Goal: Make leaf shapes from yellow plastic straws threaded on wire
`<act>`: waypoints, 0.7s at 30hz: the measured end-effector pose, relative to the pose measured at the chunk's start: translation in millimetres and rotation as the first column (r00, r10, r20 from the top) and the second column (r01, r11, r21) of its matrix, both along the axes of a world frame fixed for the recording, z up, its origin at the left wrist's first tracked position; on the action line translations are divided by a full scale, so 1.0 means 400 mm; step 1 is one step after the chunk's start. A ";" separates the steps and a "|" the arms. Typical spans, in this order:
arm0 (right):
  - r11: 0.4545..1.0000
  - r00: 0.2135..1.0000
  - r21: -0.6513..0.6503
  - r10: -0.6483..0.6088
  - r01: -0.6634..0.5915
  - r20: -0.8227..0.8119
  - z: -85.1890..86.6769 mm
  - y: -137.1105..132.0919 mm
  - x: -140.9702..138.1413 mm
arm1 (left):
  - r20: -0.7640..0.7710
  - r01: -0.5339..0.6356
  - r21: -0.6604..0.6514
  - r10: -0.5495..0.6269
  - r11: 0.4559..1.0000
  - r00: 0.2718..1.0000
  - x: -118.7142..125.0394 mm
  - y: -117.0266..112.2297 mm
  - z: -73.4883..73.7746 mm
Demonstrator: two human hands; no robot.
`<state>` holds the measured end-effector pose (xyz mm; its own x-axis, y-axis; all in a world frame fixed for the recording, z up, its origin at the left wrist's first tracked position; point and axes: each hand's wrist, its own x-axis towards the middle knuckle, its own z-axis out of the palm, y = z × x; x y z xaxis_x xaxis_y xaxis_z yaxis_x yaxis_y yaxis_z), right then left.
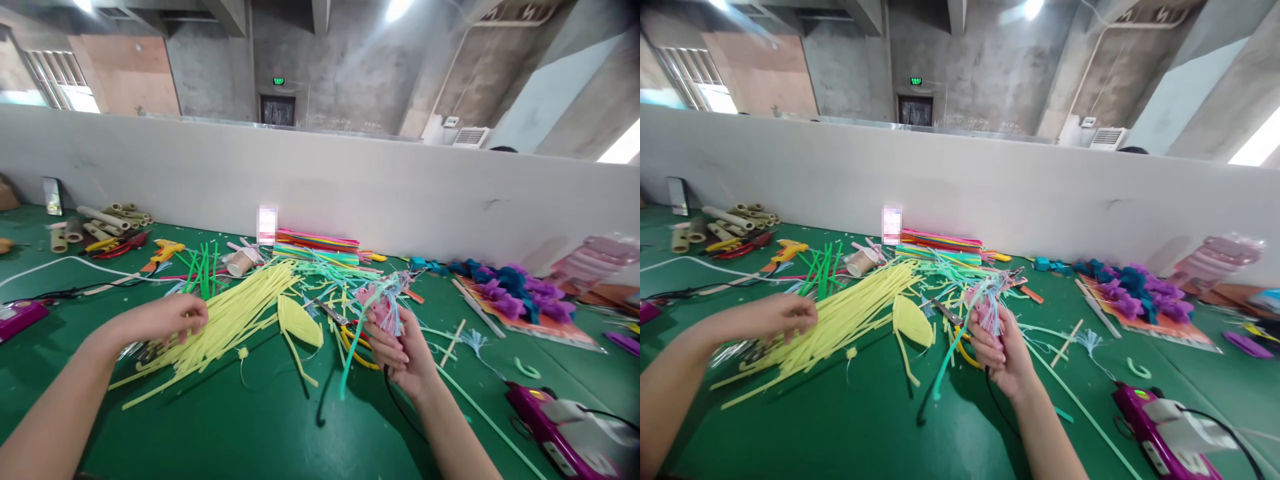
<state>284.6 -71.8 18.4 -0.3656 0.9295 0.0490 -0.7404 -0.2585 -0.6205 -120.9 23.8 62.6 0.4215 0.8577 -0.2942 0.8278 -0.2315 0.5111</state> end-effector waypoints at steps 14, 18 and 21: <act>0.985 0.969 -0.066 -0.144 0.160 0.201 -0.012 0.001 -0.029 | 0.226 0.130 0.711 -0.399 0.691 0.889 0.610 -0.087 0.031; 0.980 0.967 -0.048 -0.181 0.193 0.177 -0.010 0.006 -0.021 | 0.251 0.094 0.736 -0.398 0.671 0.882 0.638 -0.079 0.015; 0.979 0.966 -0.036 -0.192 0.201 0.172 -0.005 0.007 -0.019 | 0.264 0.082 0.745 -0.406 0.662 0.875 0.646 -0.075 0.013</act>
